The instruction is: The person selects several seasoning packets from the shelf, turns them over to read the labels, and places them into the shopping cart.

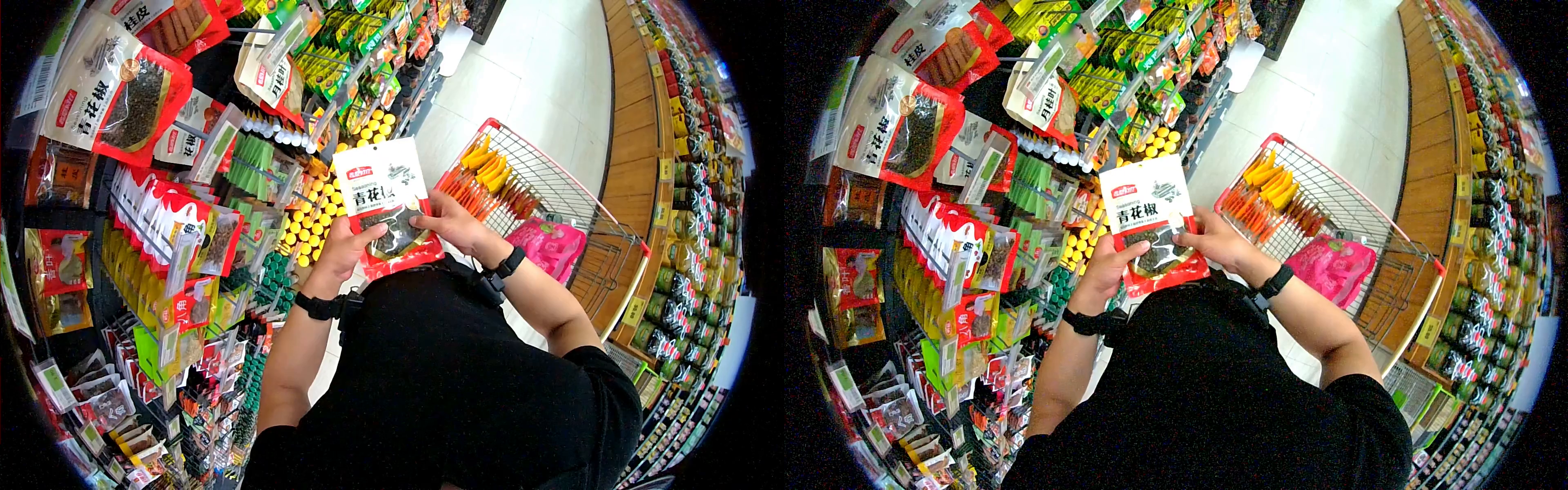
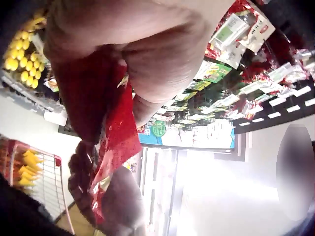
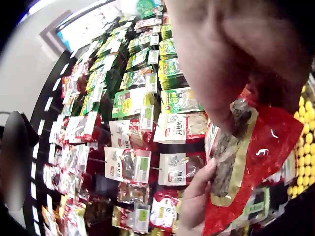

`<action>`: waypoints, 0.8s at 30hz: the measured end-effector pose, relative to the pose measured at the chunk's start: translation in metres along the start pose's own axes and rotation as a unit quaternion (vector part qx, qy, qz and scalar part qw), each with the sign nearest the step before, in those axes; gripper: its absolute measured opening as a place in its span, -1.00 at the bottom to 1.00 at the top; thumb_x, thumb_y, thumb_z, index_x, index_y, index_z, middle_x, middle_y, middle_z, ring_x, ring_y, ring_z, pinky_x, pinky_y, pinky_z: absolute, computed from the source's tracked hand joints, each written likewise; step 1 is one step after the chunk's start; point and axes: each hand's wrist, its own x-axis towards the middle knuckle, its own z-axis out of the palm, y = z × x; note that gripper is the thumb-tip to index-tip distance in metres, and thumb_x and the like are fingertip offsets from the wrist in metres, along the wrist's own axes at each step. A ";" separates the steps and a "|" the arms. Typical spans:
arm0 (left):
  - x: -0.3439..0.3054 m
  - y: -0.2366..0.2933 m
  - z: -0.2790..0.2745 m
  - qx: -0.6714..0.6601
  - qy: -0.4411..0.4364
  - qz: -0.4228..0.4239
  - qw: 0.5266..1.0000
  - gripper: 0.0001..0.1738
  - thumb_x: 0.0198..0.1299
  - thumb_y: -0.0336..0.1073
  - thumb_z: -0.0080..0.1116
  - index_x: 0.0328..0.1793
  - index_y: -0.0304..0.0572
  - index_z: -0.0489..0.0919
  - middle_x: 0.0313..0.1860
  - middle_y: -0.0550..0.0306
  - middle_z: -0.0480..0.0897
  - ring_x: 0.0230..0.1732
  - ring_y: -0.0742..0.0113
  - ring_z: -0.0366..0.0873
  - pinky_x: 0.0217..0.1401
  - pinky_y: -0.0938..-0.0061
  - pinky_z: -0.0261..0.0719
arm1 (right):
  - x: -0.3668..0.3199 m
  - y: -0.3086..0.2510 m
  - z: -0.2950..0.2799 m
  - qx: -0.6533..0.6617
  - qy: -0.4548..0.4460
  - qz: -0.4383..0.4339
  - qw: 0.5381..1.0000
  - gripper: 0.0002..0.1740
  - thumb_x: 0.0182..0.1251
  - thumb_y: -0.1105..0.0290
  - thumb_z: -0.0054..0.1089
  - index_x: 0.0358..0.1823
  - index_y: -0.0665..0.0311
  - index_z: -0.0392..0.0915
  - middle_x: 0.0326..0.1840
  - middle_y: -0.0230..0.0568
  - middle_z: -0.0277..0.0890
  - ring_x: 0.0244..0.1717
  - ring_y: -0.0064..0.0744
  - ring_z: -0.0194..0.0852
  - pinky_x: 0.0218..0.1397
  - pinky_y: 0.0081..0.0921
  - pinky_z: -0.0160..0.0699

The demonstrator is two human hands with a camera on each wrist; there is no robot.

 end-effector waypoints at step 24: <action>0.008 0.020 0.009 0.075 -0.004 0.048 0.996 -0.43 0.26 -0.31 0.30 0.32 -0.39 0.36 0.14 -0.04 0.60 0.12 0.32 0.56 0.17 0.42 0.53 | -0.019 -0.030 -0.006 0.413 -0.065 0.027 0.908 -0.51 0.47 0.37 0.11 0.35 0.37 0.31 0.27 -0.02 0.50 0.22 -0.17 0.55 0.33 -0.16 0.56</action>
